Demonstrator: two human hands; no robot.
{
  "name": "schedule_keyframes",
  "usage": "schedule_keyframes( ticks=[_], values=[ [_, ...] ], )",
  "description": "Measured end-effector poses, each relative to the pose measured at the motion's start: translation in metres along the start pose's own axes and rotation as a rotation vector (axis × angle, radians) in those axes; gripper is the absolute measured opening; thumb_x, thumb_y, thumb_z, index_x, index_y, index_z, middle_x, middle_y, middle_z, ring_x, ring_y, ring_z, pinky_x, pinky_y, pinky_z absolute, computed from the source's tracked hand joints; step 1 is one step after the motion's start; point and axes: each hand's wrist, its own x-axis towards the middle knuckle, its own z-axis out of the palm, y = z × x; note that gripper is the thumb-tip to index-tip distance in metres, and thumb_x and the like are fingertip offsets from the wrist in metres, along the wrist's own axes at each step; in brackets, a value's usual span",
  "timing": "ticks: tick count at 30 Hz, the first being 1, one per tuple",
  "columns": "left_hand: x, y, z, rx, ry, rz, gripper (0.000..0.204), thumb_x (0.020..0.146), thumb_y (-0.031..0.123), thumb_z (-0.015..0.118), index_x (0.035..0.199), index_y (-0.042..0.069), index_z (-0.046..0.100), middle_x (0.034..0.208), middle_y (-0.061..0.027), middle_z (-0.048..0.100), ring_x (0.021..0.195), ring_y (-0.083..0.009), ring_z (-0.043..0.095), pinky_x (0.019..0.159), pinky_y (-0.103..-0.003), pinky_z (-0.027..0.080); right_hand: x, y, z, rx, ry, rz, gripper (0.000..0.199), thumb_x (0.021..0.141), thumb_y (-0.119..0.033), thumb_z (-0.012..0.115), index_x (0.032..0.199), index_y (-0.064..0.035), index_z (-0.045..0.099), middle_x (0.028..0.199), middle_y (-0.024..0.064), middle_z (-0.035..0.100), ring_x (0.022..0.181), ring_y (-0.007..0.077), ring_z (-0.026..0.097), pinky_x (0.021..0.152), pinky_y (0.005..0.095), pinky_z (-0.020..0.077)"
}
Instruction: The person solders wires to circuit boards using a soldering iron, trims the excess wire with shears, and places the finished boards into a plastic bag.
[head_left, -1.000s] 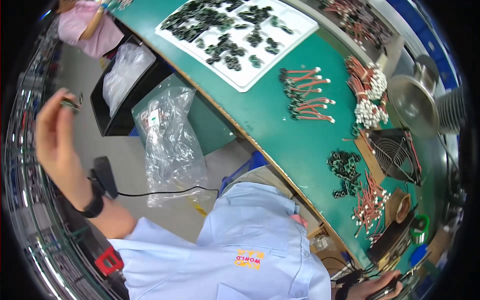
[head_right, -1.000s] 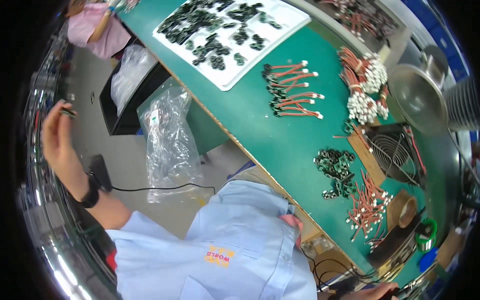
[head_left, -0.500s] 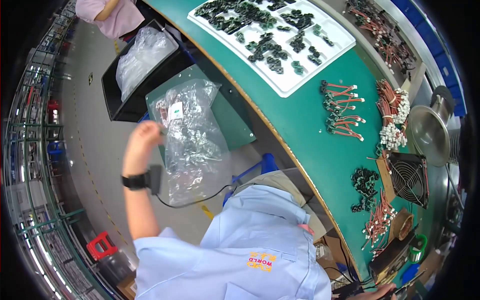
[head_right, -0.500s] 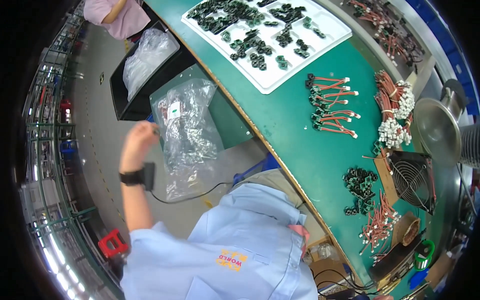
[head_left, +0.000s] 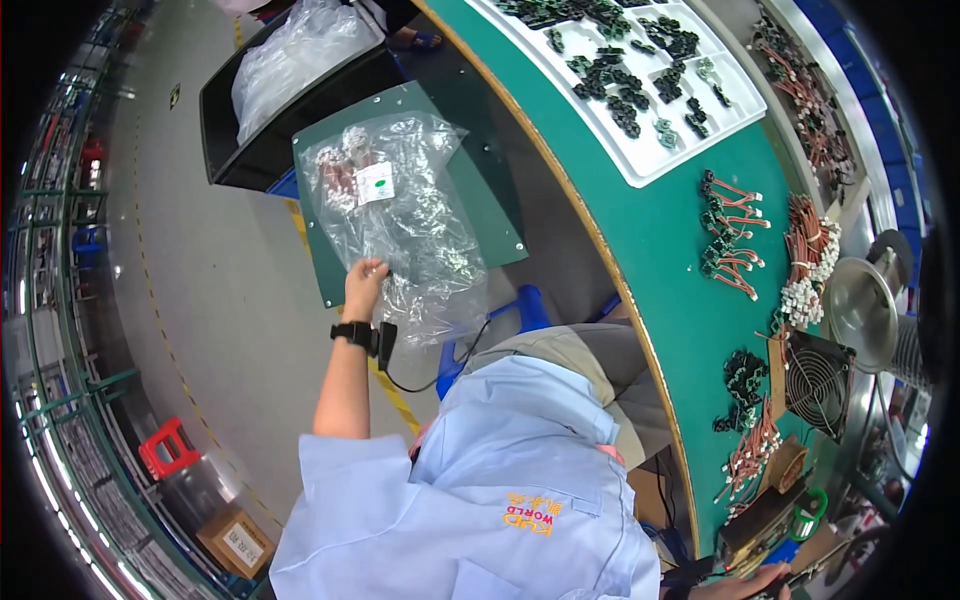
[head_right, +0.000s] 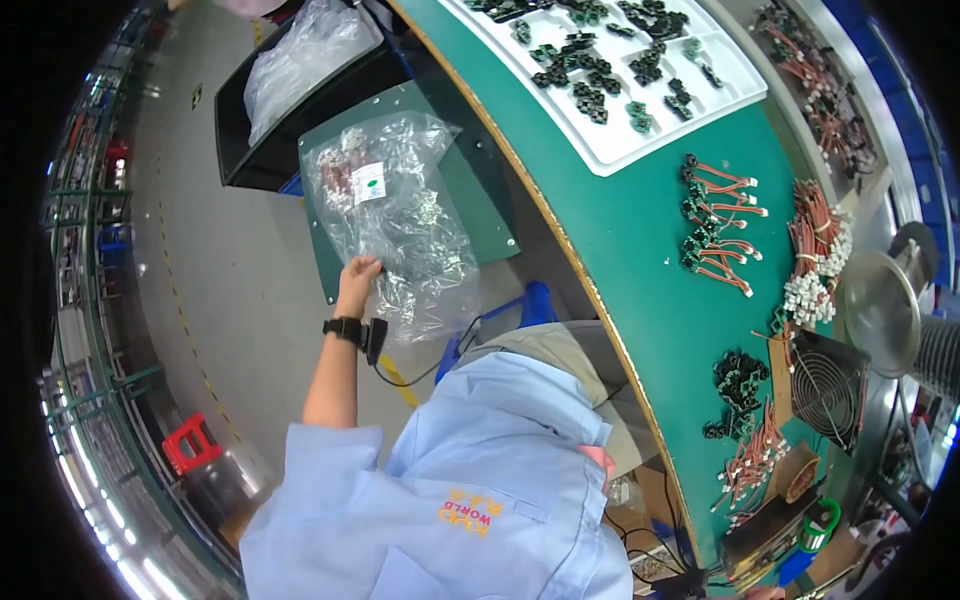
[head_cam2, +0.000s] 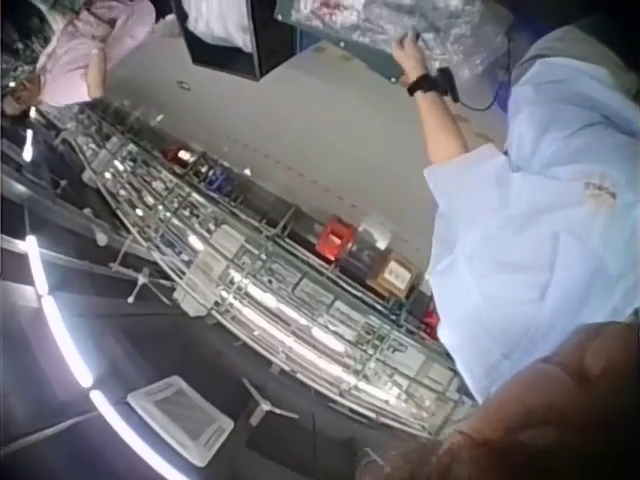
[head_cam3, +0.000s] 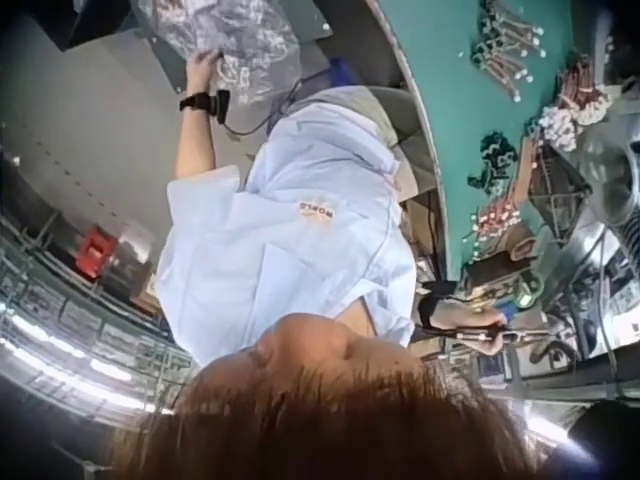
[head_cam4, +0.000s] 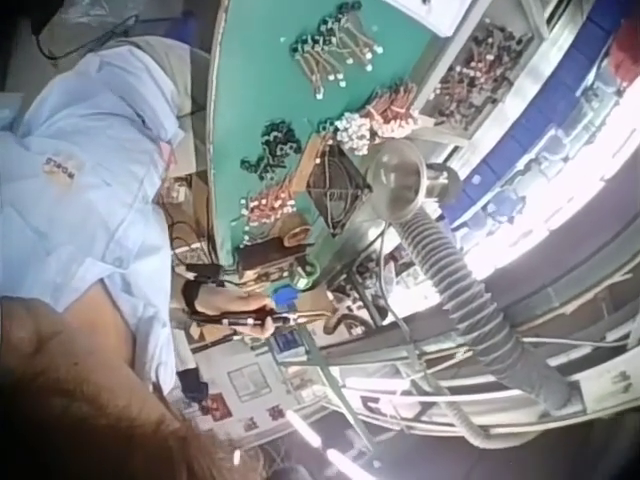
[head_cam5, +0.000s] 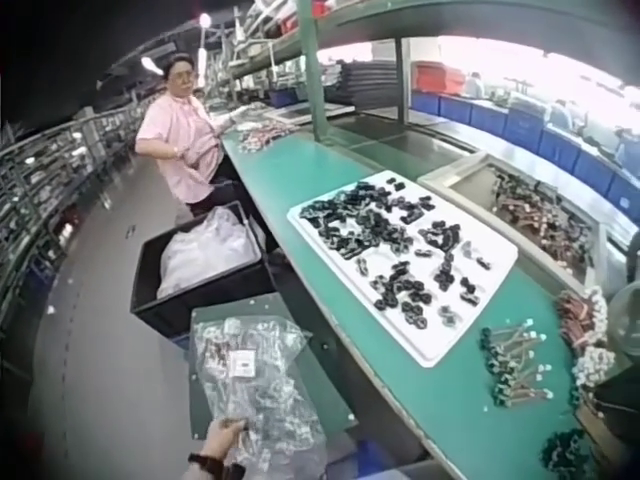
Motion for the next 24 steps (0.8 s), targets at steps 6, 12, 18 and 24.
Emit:
schedule_keyframes(
  ticks=[6, 12, 18, 24],
  values=[
    [0.131, 0.014, 0.006, 0.051, -0.024, 0.018, 0.017, 0.077, 0.011, 0.066, 0.086, -0.002, 0.061, 0.078, -0.0032, 0.061, 0.07, -0.0115, 0.054, 0.064, -0.026, 0.043, 0.003, -0.005, -0.004, -0.106, -0.009, -0.06, 0.022, 0.083, -0.005, 0.062, 0.096, -0.0017, 0.044, 0.081, 0.0085, 0.048, 0.073, 0.0181, 0.049, 0.067, 0.0291, 0.04],
    [0.205, 0.051, 0.019, 0.292, 0.059, 0.103, 0.017, 0.073, 0.009, 0.06, 0.083, -0.004, 0.063, 0.075, -0.008, 0.062, 0.07, -0.0151, 0.055, 0.064, -0.03, 0.043, -0.009, 0.052, -0.063, -0.246, -0.006, 0.308, 0.022, 0.082, -0.005, 0.063, 0.093, -0.0011, 0.044, 0.084, 0.0107, 0.05, 0.074, 0.0195, 0.051, 0.069, 0.029, 0.0408],
    [0.241, 0.087, 0.014, 0.23, 0.158, 0.333, 0.019, 0.071, 0.007, 0.054, 0.084, -0.003, 0.063, 0.074, -0.0111, 0.062, 0.07, -0.0176, 0.055, 0.065, -0.03, 0.044, 0.0, -0.02, 0.006, -0.148, -0.01, -0.091, 0.022, 0.081, -0.005, 0.064, 0.091, -0.0026, 0.045, 0.086, 0.0118, 0.05, 0.074, 0.0207, 0.051, 0.068, 0.0299, 0.0423],
    [0.212, 0.098, -0.043, 0.524, 0.36, 0.66, 0.014, 0.075, 0.013, 0.061, 0.076, -0.001, 0.058, 0.073, -0.0124, 0.057, 0.071, -0.0267, 0.053, 0.07, -0.036, 0.043, 0.004, -0.013, 0.016, -0.131, -0.021, -0.087, 0.025, 0.08, -0.006, 0.065, 0.092, -0.0034, 0.044, 0.083, 0.0108, 0.049, 0.073, 0.0205, 0.05, 0.064, 0.0297, 0.0424]
  ],
)
